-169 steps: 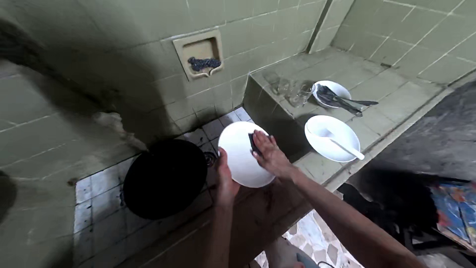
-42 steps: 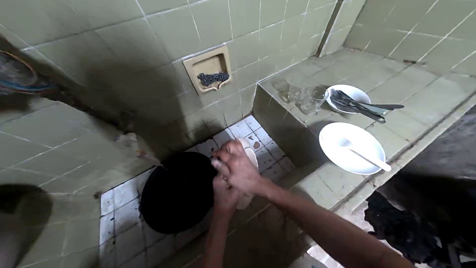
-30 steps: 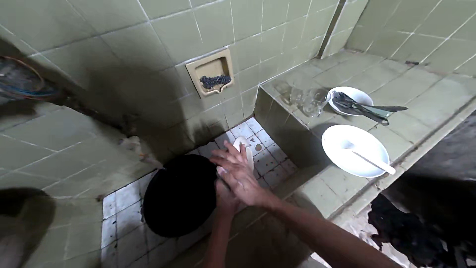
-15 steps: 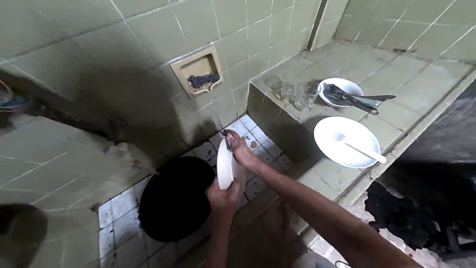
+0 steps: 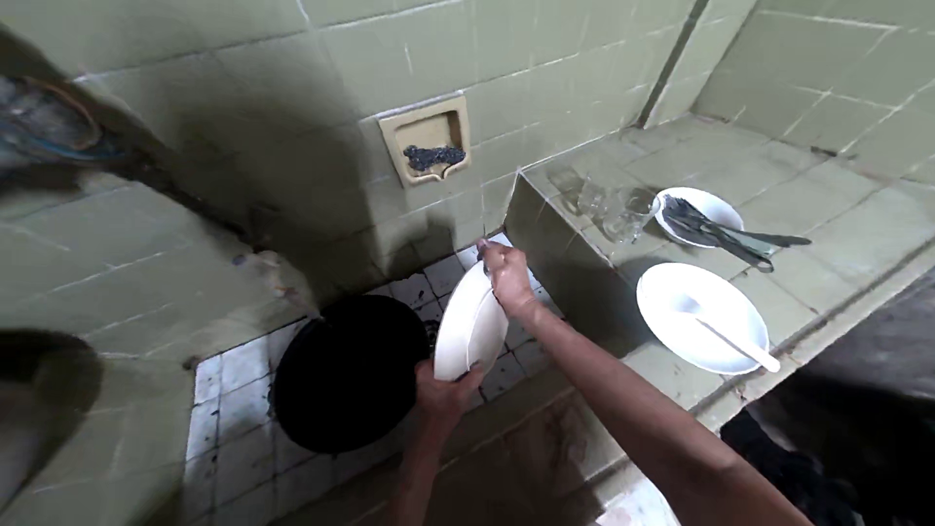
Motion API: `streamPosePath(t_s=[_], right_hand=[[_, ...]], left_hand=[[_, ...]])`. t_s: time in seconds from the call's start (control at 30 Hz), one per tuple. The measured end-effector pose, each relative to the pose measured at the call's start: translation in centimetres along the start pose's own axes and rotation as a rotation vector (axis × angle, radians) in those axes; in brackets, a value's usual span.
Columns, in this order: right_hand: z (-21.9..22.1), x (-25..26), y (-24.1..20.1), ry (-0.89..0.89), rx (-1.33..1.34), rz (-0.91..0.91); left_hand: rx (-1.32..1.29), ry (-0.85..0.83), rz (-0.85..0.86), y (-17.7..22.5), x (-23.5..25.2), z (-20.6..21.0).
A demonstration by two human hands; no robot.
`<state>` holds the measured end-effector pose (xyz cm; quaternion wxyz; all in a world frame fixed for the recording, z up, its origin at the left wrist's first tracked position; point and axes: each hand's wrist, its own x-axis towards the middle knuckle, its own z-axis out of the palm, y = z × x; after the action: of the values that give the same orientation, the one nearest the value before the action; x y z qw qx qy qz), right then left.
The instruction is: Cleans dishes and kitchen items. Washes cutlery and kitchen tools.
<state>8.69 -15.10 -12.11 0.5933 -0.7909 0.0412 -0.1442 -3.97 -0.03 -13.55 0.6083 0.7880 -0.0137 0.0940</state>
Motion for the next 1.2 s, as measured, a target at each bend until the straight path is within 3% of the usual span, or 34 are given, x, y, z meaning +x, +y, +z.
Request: streamPosePath(t_s=[0.07,0.13,0.2,0.27,0.37,0.4,0.43,0.53,0.6,0.63,0.73,0.8,0.9,0.93,0.97,1.07,1.1,1.2], right_hand=[[0.2,-1.4,-2.0,-0.091,-0.242,-0.387],[1.5,-3.4,-3.0,-0.121,-0.452,-0.806],[2.0,-4.5,-2.8,-0.083,-0.407,-0.939],[1.9,-4.1,-1.2,-0.045,-0.302,-0.8],[0.7,-2.7,0.7,-0.011,-0.025,-0.128],[0.7,-2.4,1.0,0.014,0.017,-0.029],[0.8,-2.9,0.8,0.015,-0.002,-0.055],[1.7,-6.1,-0.7,-0.073,-0.125,-0.531],[1.3,-6.1,-0.3,-0.105,-0.099,-0.653],[0.5,-5.5,0.4,-0.108,-0.077,-0.576],[-1.2,-3.1,1.7,-0.005,0.054,-0.077],[-1.2,-4.5,0.7,-0.018,0.016,-0.152],[-0.7,-7.4,-1.2,-0.171,-0.08,-0.573],[-0.8,-6.6,-0.7,-0.186,-0.07,-0.59],[-1.1,-5.7,0.2,-0.188,-0.009,-0.498],[-1.8,-4.0,0.3,-0.085,0.137,-0.078],[-1.8,-5.0,-0.6,-0.115,0.099,-0.087],[-0.1,-8.3,-1.8,-0.221,-0.032,-0.386]], left_hand=[[-0.009,-0.091,-0.041,1.0,1.7,-0.6],[-0.001,-0.191,0.081,1.2,3.6,-0.7],[-0.004,-0.214,0.158,0.9,3.9,-0.3],[-0.038,-0.151,0.097,0.8,2.9,0.3],[0.003,-0.054,0.083,0.7,0.9,0.9],[0.002,-0.026,0.092,0.5,0.6,1.0],[-0.003,-0.009,0.097,0.3,0.4,1.1],[0.0,-0.053,0.203,-0.4,1.1,1.0],[0.008,-0.08,0.236,0.1,1.7,1.2],[0.025,-0.078,0.217,0.6,1.6,1.4],[0.053,-0.044,0.147,2.3,0.9,2.0],[0.001,-0.057,0.104,2.9,1.3,2.3],[-0.008,-0.091,0.192,2.4,2.5,2.5],[-0.02,-0.093,0.2,2.4,2.7,2.5],[-0.043,-0.09,0.179,2.4,2.3,2.4],[-0.056,-0.016,0.167,2.3,1.2,2.3],[-0.08,-0.002,0.161,2.2,1.3,2.3],[-0.082,-0.006,0.181,1.9,1.9,1.9]])
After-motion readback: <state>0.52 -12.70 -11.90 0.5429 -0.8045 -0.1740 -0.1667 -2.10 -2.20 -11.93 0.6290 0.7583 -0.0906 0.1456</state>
